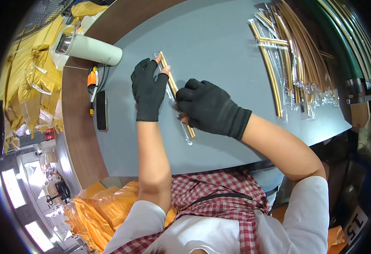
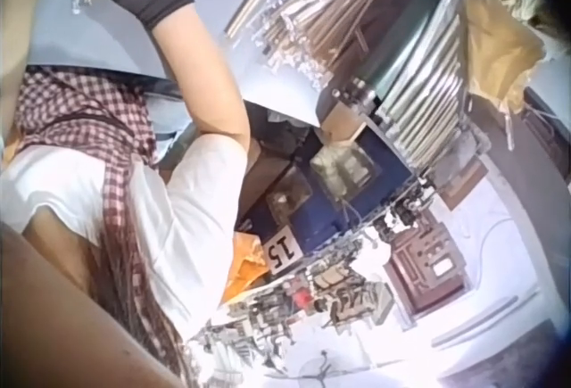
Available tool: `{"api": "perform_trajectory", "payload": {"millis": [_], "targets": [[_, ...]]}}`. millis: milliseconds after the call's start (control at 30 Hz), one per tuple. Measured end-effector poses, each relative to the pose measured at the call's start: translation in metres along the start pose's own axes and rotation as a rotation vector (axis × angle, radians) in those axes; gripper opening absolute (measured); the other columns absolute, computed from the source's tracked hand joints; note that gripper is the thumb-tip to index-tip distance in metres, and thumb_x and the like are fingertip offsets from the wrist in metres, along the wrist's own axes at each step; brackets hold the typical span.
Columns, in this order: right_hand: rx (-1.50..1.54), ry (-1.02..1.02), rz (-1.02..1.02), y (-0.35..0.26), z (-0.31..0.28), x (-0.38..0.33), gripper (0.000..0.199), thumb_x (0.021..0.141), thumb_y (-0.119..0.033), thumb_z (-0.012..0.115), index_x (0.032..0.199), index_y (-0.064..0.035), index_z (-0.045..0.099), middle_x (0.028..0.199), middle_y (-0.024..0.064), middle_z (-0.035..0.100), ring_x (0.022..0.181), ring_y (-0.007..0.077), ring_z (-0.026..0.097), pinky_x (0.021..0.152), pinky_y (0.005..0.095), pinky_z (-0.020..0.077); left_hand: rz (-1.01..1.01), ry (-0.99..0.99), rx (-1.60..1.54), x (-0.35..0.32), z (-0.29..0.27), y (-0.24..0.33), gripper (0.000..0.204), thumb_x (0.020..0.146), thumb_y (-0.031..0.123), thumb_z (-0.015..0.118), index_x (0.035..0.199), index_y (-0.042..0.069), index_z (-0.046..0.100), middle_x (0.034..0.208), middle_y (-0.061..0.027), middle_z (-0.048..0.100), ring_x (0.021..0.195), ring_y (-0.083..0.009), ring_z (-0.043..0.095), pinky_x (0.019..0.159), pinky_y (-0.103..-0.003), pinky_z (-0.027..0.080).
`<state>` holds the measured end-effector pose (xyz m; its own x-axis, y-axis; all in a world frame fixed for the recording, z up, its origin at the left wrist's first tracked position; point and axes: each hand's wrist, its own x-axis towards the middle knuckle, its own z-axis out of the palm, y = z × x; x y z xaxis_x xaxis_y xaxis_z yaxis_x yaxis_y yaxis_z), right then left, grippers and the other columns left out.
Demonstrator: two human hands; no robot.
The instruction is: The recorder packages wooden chopsticks by inserting them into plastic sleeves and then bundling them into larger bags on a production line.
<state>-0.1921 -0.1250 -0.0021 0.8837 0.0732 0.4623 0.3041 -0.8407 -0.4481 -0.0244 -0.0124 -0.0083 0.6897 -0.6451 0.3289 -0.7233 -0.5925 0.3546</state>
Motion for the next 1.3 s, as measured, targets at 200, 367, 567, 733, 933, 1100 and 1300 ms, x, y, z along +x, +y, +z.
{"api": "perform_trajectory", "payload": {"millis": [200, 367, 567, 733, 933, 1100, 1300], "targets": [[-0.23, 0.049, 0.12, 0.015, -0.004, -0.001, 0.024, 0.071, -0.018, 0.071, 0.092, -0.0079, 0.064, 0.096, 0.0074, 0.061, 0.085, 0.0265, 0.058, 0.07, 0.0372, 0.0482, 0.062, 0.032, 0.014, 0.003, 0.016, -0.01, 0.043, 0.09, 0.03, 0.064, 0.132, 0.02, 0.06, 0.133, -0.0154, 0.05, 0.126, -0.0326, 0.045, 0.103, -0.043, 0.039], [-0.843, 0.248, 0.66, 0.064, -0.062, -0.014, 0.046, 0.068, -0.006, 0.068, 0.113, -0.0089, 0.058, 0.118, 0.0132, 0.059, 0.104, 0.0339, 0.057, 0.083, 0.0437, 0.049, 0.028, 0.009, 0.078, 0.004, 0.012, -0.014, 0.04, 0.094, 0.035, 0.057, 0.133, 0.024, 0.059, 0.139, -0.017, 0.047, 0.13, -0.0335, 0.042, 0.105, -0.044, 0.038], [-0.966, 0.164, 0.858, 0.084, -0.082, -0.031, 0.03, 0.071, -0.004, 0.069, 0.1, -0.0096, 0.064, 0.107, 0.0064, 0.065, 0.1, 0.0325, 0.059, 0.082, 0.043, 0.0497, -0.054, 0.221, -0.465, 0.009, 0.017, -0.006, 0.034, 0.094, 0.023, 0.058, 0.126, 0.011, 0.062, 0.126, -0.0128, 0.057, 0.118, -0.0284, 0.051, 0.101, -0.038, 0.041], [-0.82, 0.674, 0.252, 0.053, -0.088, -0.01, 0.023, 0.079, -0.003, 0.067, 0.1, -0.0125, 0.067, 0.096, 0.0031, 0.067, 0.087, 0.0273, 0.059, 0.076, 0.0375, 0.049, -0.209, 0.249, -0.548, 0.008, 0.01, -0.007, 0.031, 0.09, 0.02, 0.064, 0.118, 0.007, 0.065, 0.115, -0.0091, 0.061, 0.107, -0.0248, 0.056, 0.094, -0.035, 0.044], [-0.793, 0.859, -0.069, 0.018, -0.103, 0.034, 0.005, 0.089, -0.009, 0.064, 0.093, -0.0098, 0.063, 0.089, 0.0035, 0.065, 0.079, 0.0217, 0.06, 0.072, 0.031, 0.0472, 0.013, 0.029, -0.082, 0.0, 0.01, 0.001, 0.041, 0.086, 0.035, 0.071, 0.122, 0.016, 0.065, 0.122, -0.0098, 0.059, 0.114, -0.027, 0.053, 0.096, -0.038, 0.043], [0.023, 0.963, 0.083, 0.008, -0.096, 0.066, 0.038, 0.096, -0.028, 0.059, 0.121, -0.0007, 0.05, 0.1, 0.0131, 0.062, 0.087, 0.016, 0.063, 0.074, 0.0285, 0.0505, -0.026, 0.056, 0.055, -0.002, 0.008, 0.004, 0.043, 0.09, 0.045, 0.062, 0.125, 0.021, 0.064, 0.135, -0.0107, 0.051, 0.129, -0.0271, 0.044, 0.104, -0.044, 0.037], [0.364, 0.669, 0.747, 0.07, 0.025, 0.072, 0.022, 0.098, -0.027, 0.058, 0.097, -0.005, 0.055, 0.084, 0.0034, 0.059, 0.081, 0.0108, 0.056, 0.072, 0.0282, 0.0437, -0.171, 0.24, -0.774, 0.002, 0.007, 0.008, 0.022, 0.096, 0.018, 0.058, 0.106, -0.001, 0.065, 0.1, -0.0113, 0.066, 0.091, -0.0198, 0.062, 0.081, -0.03, 0.048]]}}
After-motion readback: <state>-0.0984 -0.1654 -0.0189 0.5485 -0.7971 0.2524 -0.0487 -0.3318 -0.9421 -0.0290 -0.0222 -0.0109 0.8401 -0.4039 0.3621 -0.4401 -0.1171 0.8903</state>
